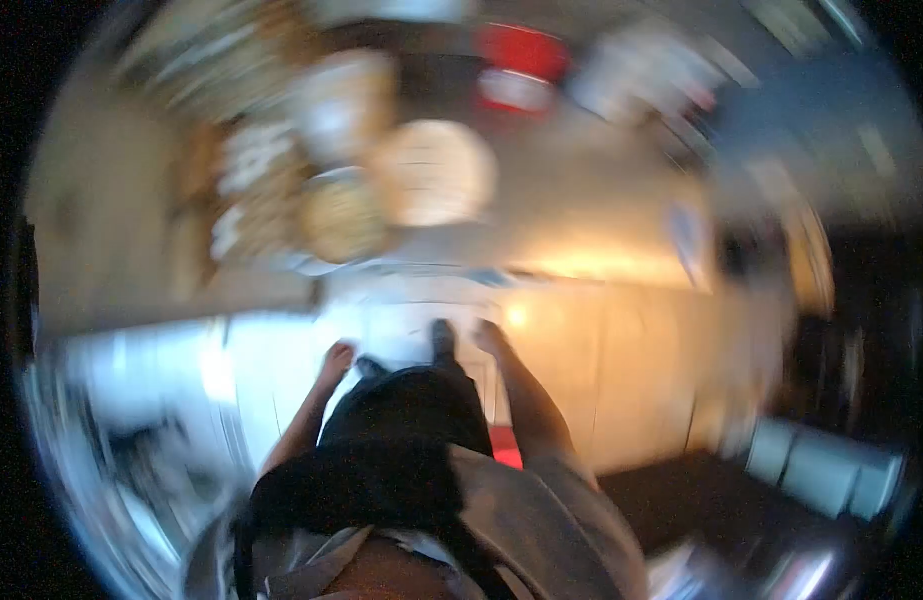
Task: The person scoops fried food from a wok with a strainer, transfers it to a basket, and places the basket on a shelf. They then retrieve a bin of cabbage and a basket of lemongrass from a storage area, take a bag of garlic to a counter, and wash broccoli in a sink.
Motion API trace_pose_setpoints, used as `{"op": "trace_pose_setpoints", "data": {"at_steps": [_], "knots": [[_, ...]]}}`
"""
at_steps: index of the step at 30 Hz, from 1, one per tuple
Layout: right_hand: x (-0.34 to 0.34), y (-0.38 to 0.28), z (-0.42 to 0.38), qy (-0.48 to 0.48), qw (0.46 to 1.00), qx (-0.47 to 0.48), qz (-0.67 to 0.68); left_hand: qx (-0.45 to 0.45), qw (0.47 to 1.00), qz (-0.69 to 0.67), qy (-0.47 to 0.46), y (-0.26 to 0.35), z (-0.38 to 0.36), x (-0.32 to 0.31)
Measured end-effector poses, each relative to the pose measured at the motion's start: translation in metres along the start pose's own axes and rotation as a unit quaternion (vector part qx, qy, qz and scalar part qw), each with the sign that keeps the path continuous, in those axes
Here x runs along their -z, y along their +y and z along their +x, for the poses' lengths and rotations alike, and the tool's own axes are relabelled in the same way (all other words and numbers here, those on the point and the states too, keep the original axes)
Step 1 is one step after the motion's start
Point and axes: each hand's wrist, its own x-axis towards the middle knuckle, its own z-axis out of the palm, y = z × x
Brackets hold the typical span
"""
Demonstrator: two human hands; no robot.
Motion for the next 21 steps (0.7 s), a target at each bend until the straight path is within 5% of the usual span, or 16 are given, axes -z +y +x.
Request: {"op": "trace_pose_setpoints", "data": {"at_steps": [1, 2, 3, 4, 6, 7, 9, 10, 14, 17, 21], "knots": [[0.042, -0.054, 0.008, -0.061, 0.997, 0.006, -0.046, -0.029, 0.994, -0.051, 0.094, -0.018, 0.002, -0.018], [0.061, -0.081, 0.016, -0.085, 0.995, -0.047, 0.002, -0.057, 0.993, -0.040, 0.091, -0.013, -0.004, -0.021], [0.068, -0.095, 0.030, -0.125, 0.987, 0.086, -0.049, 0.026, 0.991, 0.003, 0.131, 0.024, -0.029, -0.019], [0.067, -0.110, 0.042, -0.195, 0.979, -0.014, -0.057, 0.011, 0.979, 0.057, 0.197, 0.037, -0.049, -0.016], [0.029, -0.061, 0.065, -0.291, 0.930, 0.065, -0.214, 0.039, 0.951, 0.008, 0.307, -0.002, -0.077, -0.009], [0.014, -0.064, 0.076, -0.250, 0.929, 0.095, -0.255, 0.084, 0.935, -0.020, 0.343, -0.017, -0.099, -0.005], [0.004, -0.111, 0.115, -0.363, 0.909, -0.023, -0.205, 0.162, 0.879, -0.022, 0.448, -0.060, -0.125, 0.009], [0.003, -0.141, 0.128, -0.398, 0.896, 0.006, -0.198, 0.189, 0.845, -0.048, 0.498, -0.083, -0.147, 0.008], [-0.033, -0.216, 0.170, -0.450, 0.882, 0.055, -0.126, 0.308, 0.744, -0.136, 0.576, -0.159, -0.227, -0.012], [-0.048, -0.294, 0.189, -0.463, 0.880, -0.091, -0.062, 0.329, 0.692, -0.157, 0.623, -0.201, -0.267, -0.044], [-0.124, -0.315, 0.246, -0.543, 0.836, -0.060, -0.048, 0.344, 0.639, -0.242, 0.644, -0.228, -0.300, -0.064]]}}
